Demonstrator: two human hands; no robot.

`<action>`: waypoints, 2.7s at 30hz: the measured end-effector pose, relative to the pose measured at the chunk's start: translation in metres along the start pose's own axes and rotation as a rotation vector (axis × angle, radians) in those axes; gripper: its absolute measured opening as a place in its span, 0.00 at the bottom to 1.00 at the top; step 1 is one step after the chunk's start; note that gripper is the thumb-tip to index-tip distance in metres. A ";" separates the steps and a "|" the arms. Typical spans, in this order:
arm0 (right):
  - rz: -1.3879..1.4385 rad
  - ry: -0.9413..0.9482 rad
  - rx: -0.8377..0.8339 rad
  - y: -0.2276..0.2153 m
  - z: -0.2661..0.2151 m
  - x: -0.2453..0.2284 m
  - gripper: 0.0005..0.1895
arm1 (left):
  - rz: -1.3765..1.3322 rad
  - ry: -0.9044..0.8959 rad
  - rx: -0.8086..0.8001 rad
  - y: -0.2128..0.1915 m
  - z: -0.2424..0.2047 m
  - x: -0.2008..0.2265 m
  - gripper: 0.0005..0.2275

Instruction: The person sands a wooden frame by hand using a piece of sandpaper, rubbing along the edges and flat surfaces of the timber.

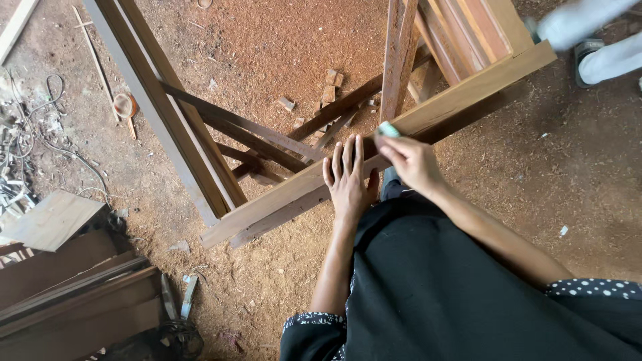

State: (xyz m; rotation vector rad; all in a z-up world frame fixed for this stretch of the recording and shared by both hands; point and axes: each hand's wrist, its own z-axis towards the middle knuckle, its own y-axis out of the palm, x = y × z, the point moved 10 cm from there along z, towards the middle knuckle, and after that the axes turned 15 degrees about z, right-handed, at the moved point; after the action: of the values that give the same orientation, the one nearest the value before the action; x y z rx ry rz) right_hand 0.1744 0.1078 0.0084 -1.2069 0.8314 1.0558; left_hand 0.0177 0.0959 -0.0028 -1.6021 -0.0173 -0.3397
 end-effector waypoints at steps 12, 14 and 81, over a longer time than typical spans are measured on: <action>0.004 0.018 0.120 -0.026 -0.002 0.013 0.11 | 0.018 -0.006 0.020 -0.003 0.003 0.000 0.37; -0.197 0.102 0.041 -0.011 -0.001 0.010 0.10 | 0.020 -0.007 0.001 0.000 0.001 0.000 0.38; -0.519 -0.188 -0.004 -0.067 0.038 -0.010 0.04 | -0.027 0.007 0.055 -0.004 -0.002 0.000 0.38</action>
State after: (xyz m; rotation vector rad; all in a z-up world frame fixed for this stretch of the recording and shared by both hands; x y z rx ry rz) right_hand 0.2336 0.1409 0.0461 -1.2165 0.3391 0.7276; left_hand 0.0162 0.0945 0.0010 -1.5472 -0.0427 -0.3632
